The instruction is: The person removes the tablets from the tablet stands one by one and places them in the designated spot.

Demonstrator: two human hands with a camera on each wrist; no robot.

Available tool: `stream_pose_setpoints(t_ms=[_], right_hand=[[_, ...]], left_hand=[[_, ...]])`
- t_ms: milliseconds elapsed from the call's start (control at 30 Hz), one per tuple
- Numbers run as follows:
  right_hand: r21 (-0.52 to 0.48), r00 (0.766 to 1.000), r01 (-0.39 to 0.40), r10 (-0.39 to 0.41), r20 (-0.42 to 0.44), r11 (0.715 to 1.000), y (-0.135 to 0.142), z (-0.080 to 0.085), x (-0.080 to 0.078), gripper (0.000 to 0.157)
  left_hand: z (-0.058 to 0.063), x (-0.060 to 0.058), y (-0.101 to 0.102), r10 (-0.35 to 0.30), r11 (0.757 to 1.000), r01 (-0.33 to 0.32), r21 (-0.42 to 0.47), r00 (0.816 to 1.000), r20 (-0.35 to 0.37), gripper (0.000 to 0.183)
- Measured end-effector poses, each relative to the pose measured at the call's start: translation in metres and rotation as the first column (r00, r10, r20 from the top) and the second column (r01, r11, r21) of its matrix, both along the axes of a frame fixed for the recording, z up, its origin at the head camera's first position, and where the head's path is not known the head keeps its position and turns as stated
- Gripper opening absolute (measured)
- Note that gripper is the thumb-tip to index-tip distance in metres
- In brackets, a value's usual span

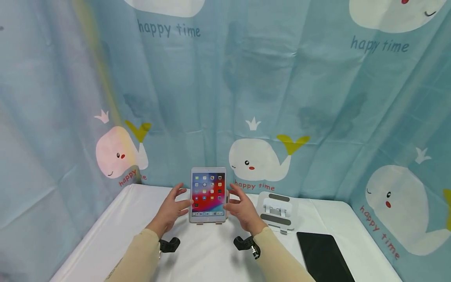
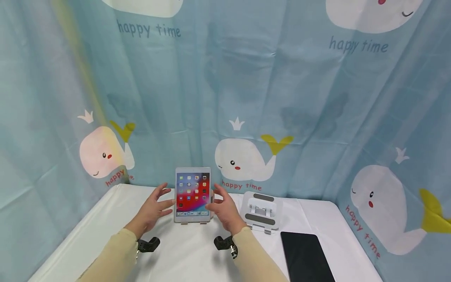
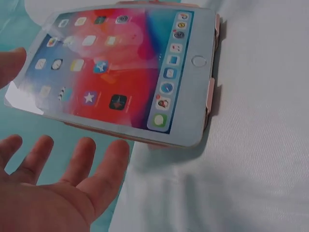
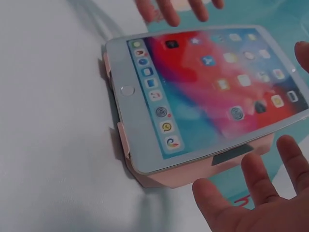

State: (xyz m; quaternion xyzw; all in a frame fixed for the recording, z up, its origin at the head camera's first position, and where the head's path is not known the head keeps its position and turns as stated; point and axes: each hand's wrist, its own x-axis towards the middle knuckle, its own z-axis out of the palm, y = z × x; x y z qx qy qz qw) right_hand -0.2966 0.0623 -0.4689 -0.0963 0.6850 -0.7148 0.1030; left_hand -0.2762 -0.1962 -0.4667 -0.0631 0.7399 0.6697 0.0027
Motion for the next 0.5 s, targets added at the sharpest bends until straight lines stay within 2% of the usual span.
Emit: stream_pose_setpoints(t_ms=[300, 500], right_hand=[[-0.003, 1.0, -0.001, 0.001, -0.002, 1.0, -0.005, -0.001, -0.009, 0.078], [-0.005, 1.0, 0.018, -0.018, -0.009, 1.0, -0.007, -0.005, -0.012, 0.077]], left_hand=[[-0.007, -0.004, -0.005, -0.034, 0.993, 0.034, 0.11, 0.999, -0.007, 0.071], [-0.01, -0.003, -0.005, -0.046, 0.992, 0.048, 0.119, 0.999, -0.016, 0.07]])
